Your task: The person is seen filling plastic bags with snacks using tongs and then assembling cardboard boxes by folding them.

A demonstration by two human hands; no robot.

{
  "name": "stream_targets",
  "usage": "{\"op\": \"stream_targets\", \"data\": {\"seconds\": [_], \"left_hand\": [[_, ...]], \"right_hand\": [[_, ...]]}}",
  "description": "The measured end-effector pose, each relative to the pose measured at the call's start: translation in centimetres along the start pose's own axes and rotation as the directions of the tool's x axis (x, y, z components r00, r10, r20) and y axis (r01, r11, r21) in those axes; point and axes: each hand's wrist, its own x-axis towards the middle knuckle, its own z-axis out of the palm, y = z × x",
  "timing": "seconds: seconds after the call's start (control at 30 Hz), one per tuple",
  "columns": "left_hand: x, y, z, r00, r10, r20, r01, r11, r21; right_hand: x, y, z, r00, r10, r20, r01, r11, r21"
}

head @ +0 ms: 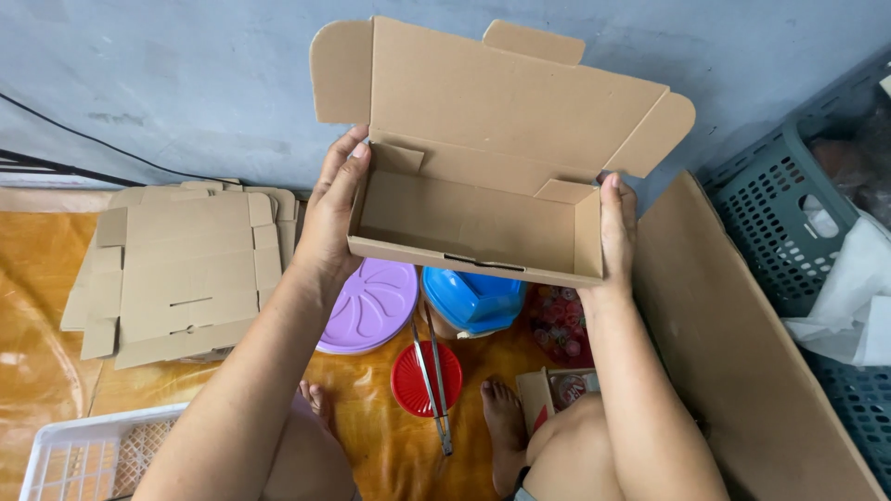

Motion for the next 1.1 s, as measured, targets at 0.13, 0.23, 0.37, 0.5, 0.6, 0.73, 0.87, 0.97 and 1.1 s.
{"op": "stream_targets", "data": {"seconds": [0.13, 0.23, 0.37, 0.5, 0.6, 0.73, 0.87, 0.97, 1.1], "left_hand": [[0.8, -0.6, -0.8, 1.0, -0.011, -0.016, 0.011, 1.0, 0.007], [1.5, -1.1, -1.4, 0.999, -0.017, -0.036, 0.018, 1.0, 0.009], [2.0, -1.2, -1.7, 0.996, -0.027, -0.08, 0.028, 1.0, 0.011], [2.3, -1.1, -2.2, 0.993, -0.029, -0.114, 0.031, 0.999, 0.016], [2.5, -1.3, -2.5, 0.991, -0.029, -0.133, 0.032, 0.999, 0.019], [2.9, -1.6, -2.9, 0.989, -0.028, -0.143, 0.028, 1.0, -0.003], [2.4, -1.2, -2.3, 0.989, -0.009, -0.147, 0.011, 1.0, 0.007], [1.4, -0.6, -1.4, 0.988, 0.058, -0.146, -0.057, 0.998, 0.009], [1.2, -0.6, -1.2, 0.988, 0.091, -0.126, -0.09, 0.996, 0.012]], "right_hand": [[-2.5, -2.4, 2.9, 0.998, -0.057, -0.029, 0.056, 0.997, -0.047], [-4.7, -4.4, 5.4, 0.987, -0.099, -0.127, 0.089, 0.992, -0.087], [-2.2, -0.7, 2.6, 0.98, -0.184, -0.08, 0.194, 0.971, 0.143], [-3.4, -1.5, 4.0, 0.979, -0.187, -0.08, 0.199, 0.961, 0.191], [-4.3, -2.5, 4.6, 0.985, -0.168, -0.047, 0.174, 0.968, 0.183], [-3.4, -1.7, 4.1, 0.985, -0.152, -0.079, 0.166, 0.961, 0.22], [-1.2, 0.5, 2.0, 0.99, -0.137, -0.031, 0.14, 0.978, 0.156], [-1.5, 0.4, 2.4, 0.991, -0.127, -0.029, 0.13, 0.979, 0.155], [-1.2, 0.8, 2.2, 0.992, -0.12, -0.04, 0.125, 0.979, 0.161]]}}
